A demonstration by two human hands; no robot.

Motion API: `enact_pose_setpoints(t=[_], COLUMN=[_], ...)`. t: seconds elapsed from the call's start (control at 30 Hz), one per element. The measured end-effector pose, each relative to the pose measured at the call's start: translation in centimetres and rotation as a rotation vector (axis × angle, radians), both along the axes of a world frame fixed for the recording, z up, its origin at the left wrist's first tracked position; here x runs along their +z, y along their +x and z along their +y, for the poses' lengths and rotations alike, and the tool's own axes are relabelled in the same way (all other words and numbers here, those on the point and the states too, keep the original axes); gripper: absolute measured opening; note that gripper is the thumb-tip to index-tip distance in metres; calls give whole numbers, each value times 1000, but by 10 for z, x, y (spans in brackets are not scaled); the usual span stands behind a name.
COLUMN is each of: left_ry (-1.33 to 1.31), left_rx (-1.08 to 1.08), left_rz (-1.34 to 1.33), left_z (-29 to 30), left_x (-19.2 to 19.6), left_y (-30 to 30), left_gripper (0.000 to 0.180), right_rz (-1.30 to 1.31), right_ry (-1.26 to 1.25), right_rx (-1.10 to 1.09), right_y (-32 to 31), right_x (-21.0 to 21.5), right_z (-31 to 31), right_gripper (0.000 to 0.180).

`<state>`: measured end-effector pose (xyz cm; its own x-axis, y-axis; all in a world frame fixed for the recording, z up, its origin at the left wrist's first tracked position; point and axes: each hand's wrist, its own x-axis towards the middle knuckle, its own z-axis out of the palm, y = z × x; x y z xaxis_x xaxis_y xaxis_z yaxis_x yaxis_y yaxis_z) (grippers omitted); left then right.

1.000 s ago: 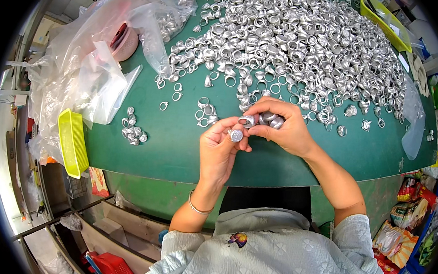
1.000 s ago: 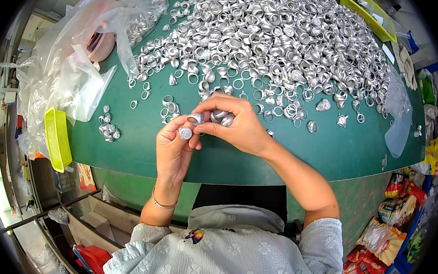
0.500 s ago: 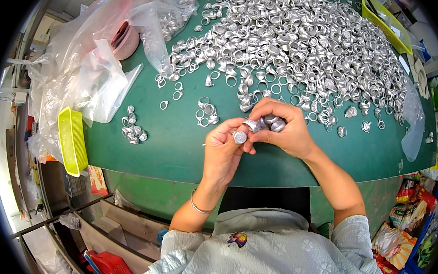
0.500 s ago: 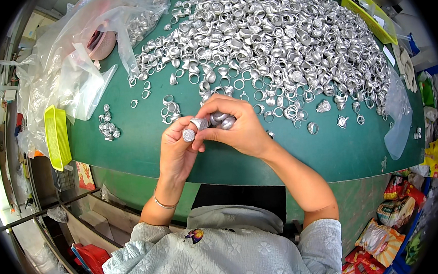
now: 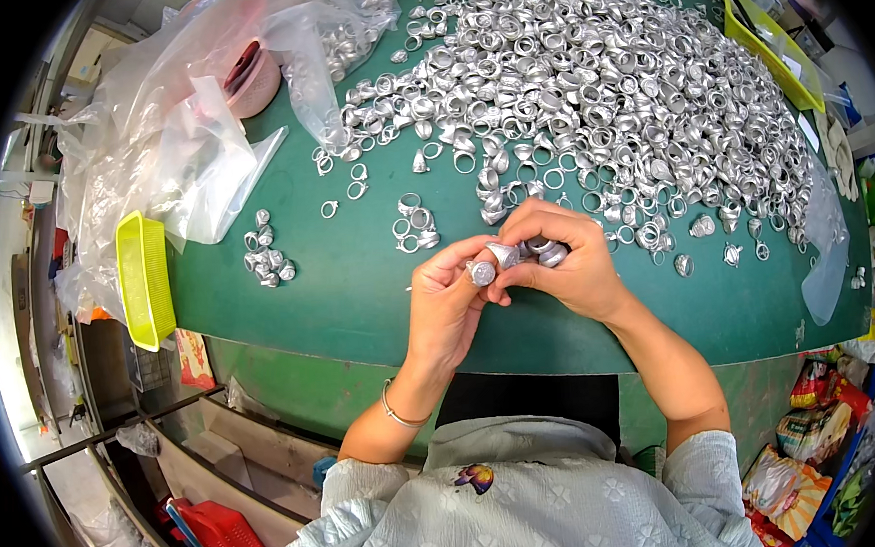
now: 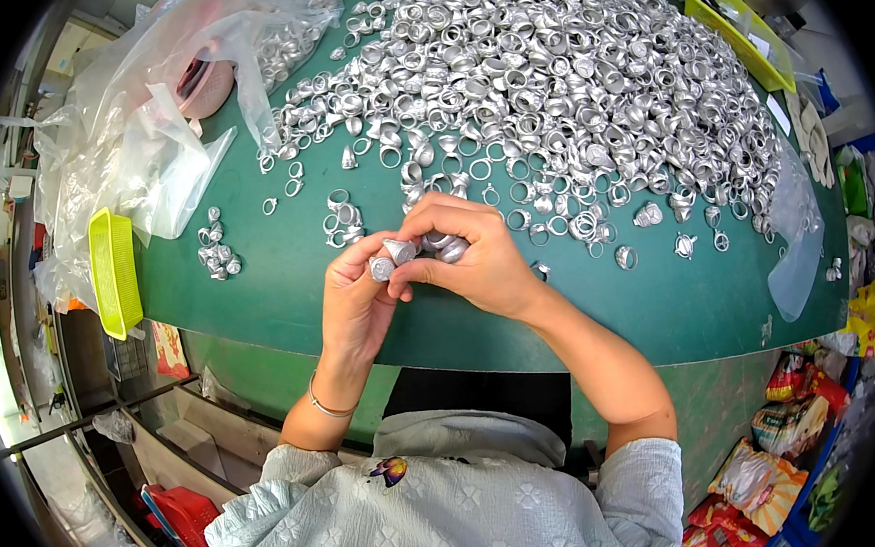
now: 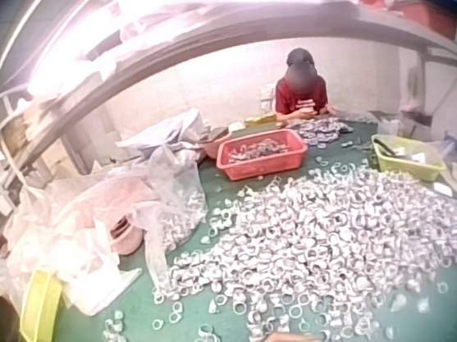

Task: The person sorts through a large pile of silver-colored metal ring-like parts on a green table by hand, picking up individual pieces, holding them to look at them, and placing some aside.

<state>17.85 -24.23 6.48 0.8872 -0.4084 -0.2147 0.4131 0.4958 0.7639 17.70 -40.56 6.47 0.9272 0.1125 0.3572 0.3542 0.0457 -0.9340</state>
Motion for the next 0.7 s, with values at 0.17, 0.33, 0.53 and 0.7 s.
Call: enact_pose_setpoints(t=[0.17, 0.33, 0.53, 0.7], left_ry=[-39, 155, 859, 991], left_rx=[36, 63, 71, 179], left_rz=[-23, -90, -468, -583], left_z=[7, 14, 23, 27], left_x=[-9, -9, -6, -2], left_y=[1, -1, -3, 2], left_gripper=[19, 17, 25, 28], right_rz=[383, 621, 503, 741], right_ry=[102, 41, -70, 416], right_rx=[-3, -21, -78, 57], right_y=[-1, 1, 0, 6], right_x=[7, 2, 6, 0], right_z=[1, 1, 0, -12], right_gripper=[20, 20, 16, 24])
